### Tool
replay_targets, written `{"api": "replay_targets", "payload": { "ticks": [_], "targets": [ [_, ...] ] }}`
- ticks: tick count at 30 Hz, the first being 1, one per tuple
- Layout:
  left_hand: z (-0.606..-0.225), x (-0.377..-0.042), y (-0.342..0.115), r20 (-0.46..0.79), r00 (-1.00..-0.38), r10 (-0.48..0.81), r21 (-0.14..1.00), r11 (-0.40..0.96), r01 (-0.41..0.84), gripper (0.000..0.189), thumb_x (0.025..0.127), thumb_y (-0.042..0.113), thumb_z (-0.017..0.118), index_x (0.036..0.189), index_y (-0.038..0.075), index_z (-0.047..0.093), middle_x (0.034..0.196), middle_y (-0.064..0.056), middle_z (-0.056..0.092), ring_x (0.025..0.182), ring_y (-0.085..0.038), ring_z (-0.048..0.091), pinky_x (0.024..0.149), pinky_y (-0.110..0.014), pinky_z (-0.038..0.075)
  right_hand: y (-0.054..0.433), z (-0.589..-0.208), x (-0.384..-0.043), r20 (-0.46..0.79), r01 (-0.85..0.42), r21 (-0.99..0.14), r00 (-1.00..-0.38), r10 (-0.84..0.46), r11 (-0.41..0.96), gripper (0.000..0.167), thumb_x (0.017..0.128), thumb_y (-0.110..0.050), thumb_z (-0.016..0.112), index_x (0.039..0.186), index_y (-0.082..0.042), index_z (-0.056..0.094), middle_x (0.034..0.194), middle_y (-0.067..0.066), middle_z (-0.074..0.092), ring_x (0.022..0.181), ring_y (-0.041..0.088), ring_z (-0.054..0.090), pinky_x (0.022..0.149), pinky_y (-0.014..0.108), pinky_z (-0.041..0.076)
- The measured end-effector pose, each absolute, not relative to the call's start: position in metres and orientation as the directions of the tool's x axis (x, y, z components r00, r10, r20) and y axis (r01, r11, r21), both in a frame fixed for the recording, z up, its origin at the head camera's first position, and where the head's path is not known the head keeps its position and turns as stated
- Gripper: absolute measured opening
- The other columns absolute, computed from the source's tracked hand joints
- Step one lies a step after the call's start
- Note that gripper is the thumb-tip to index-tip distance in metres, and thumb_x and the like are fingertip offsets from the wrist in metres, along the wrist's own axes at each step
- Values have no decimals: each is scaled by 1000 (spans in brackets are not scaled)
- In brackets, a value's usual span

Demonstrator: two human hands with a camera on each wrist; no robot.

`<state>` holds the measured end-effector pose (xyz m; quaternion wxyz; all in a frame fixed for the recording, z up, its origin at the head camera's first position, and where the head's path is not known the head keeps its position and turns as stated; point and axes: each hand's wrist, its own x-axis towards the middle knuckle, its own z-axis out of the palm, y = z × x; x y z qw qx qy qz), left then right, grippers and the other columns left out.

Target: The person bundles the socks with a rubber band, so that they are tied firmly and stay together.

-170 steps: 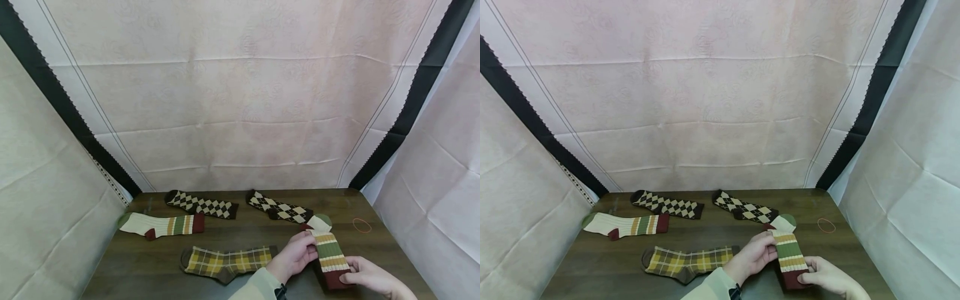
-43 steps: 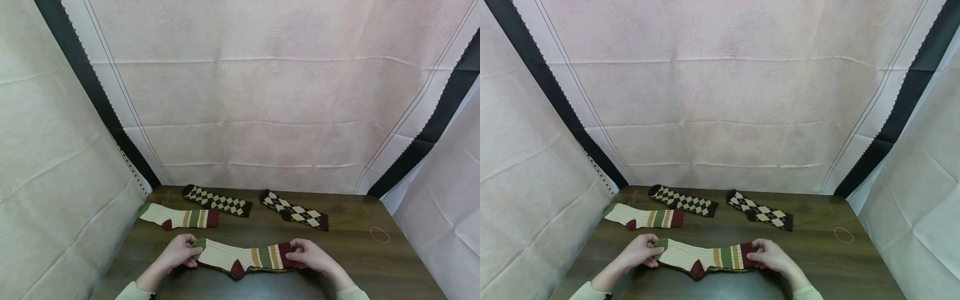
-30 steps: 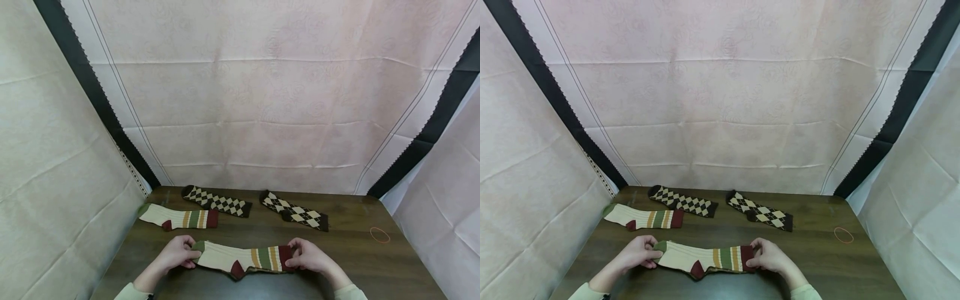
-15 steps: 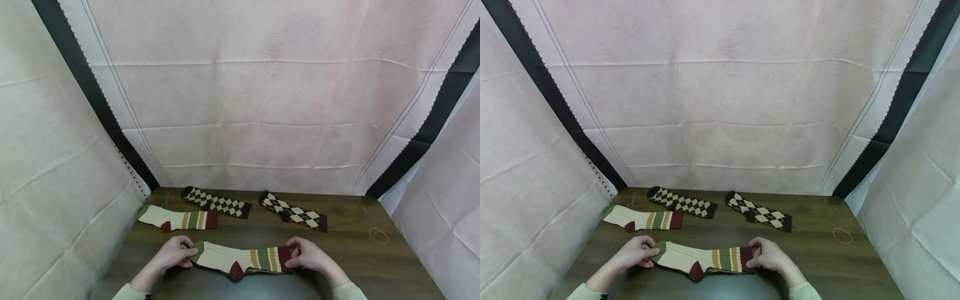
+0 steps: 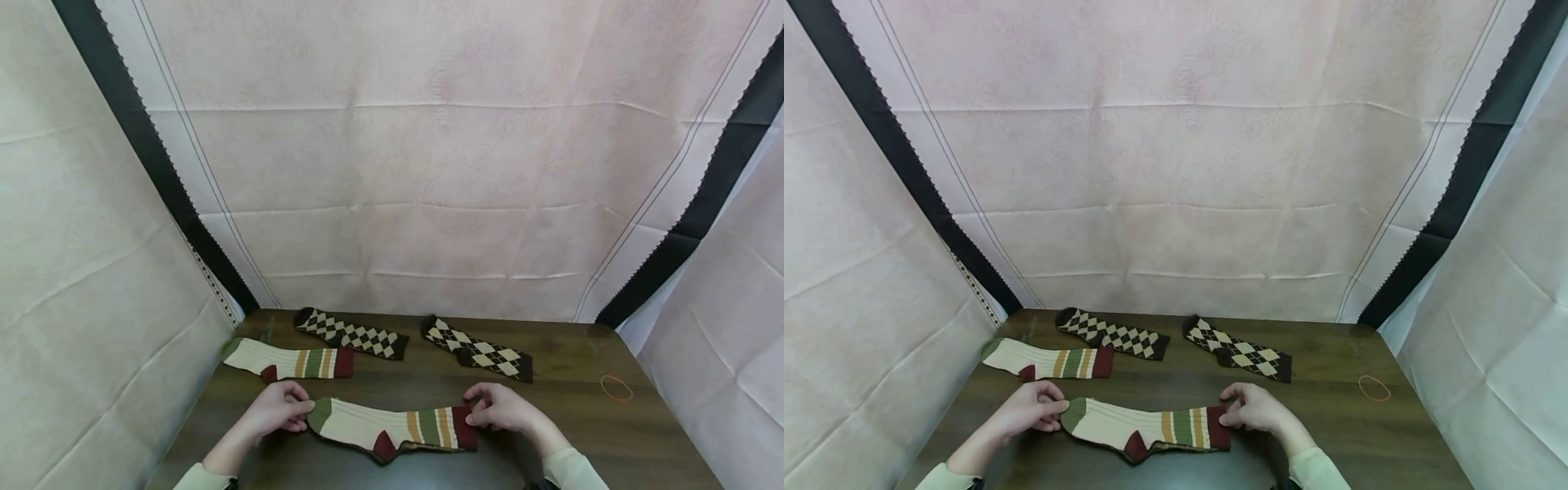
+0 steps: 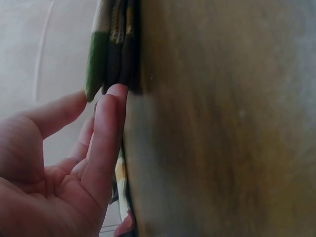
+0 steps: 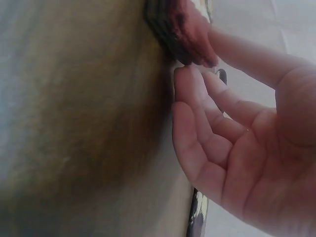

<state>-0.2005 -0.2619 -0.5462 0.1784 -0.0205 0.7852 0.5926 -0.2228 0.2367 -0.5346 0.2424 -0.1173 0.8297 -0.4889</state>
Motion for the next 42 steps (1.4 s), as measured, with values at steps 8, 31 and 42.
{"api": "replay_targets", "payload": {
  "ticks": [8,31,42],
  "targets": [
    [-543,-203,-273,-289,-944,156,930,279,-239,26,101,13,75,113,-4,61,89,-17,70,76,-31,76,68,-39,65,224,-529,-236,-235,-27,-828,-891,-389,560,40,91,-11,85,124,2,67,93,6,70,80,19,64,66,37,53],
    [-550,-250,-320,-22,-999,42,910,415,-2,38,99,9,79,131,-3,65,129,-21,69,114,-28,68,88,-27,57,149,-525,-269,-199,-38,-894,-859,-472,446,37,98,-11,78,131,2,67,105,7,72,90,21,69,78,47,59],
    [-559,-266,-300,27,-997,72,847,528,61,37,96,7,79,131,1,69,135,-19,68,131,-44,60,111,-62,45,123,-530,-267,-192,-89,-887,-821,-538,453,37,99,-12,78,132,1,68,105,5,72,88,19,68,74,42,58]
  ]
}}
